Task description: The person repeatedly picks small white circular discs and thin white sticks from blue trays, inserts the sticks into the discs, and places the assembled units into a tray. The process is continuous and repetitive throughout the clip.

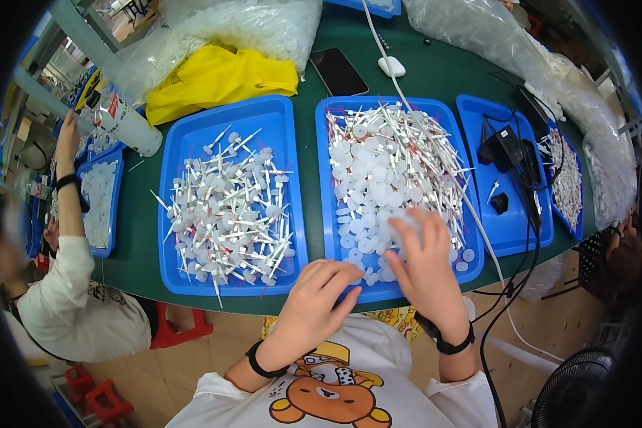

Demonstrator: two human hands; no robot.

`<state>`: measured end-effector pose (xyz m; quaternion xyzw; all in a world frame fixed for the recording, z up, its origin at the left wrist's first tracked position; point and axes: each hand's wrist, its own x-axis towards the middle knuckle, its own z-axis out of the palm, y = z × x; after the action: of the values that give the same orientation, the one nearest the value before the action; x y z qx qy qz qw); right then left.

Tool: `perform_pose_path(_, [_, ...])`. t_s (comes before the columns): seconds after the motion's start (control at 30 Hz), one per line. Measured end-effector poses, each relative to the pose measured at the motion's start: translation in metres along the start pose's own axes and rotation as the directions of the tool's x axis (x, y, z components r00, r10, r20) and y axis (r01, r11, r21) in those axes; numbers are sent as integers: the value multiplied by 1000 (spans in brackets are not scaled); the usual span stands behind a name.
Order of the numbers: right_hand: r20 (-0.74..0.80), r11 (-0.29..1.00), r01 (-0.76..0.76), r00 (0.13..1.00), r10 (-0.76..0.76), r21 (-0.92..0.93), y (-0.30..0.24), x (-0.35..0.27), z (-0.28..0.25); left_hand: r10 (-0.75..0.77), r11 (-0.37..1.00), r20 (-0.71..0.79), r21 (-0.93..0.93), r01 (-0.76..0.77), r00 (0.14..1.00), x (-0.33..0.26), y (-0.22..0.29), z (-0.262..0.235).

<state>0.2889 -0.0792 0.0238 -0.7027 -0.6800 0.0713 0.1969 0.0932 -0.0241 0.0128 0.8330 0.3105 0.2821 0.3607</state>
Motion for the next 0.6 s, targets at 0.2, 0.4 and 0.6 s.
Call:
perform_pose_path(0.2, [110, 982, 146, 981, -159, 118, -16, -5, -22, -20, 1000, -8, -14, 20, 1000, 1, -1, -2])
perform_pose_path(0.4, [28, 994, 32, 999, -35, 107, 28, 66, -41, 21, 1000, -45, 9, -20, 999, -4, -2, 1])
perform_pose_path(0.6, [26, 992, -6, 1000, 10, -124, 48, 126, 14, 46, 999, -63, 16, -45, 997, -5, -3, 7])
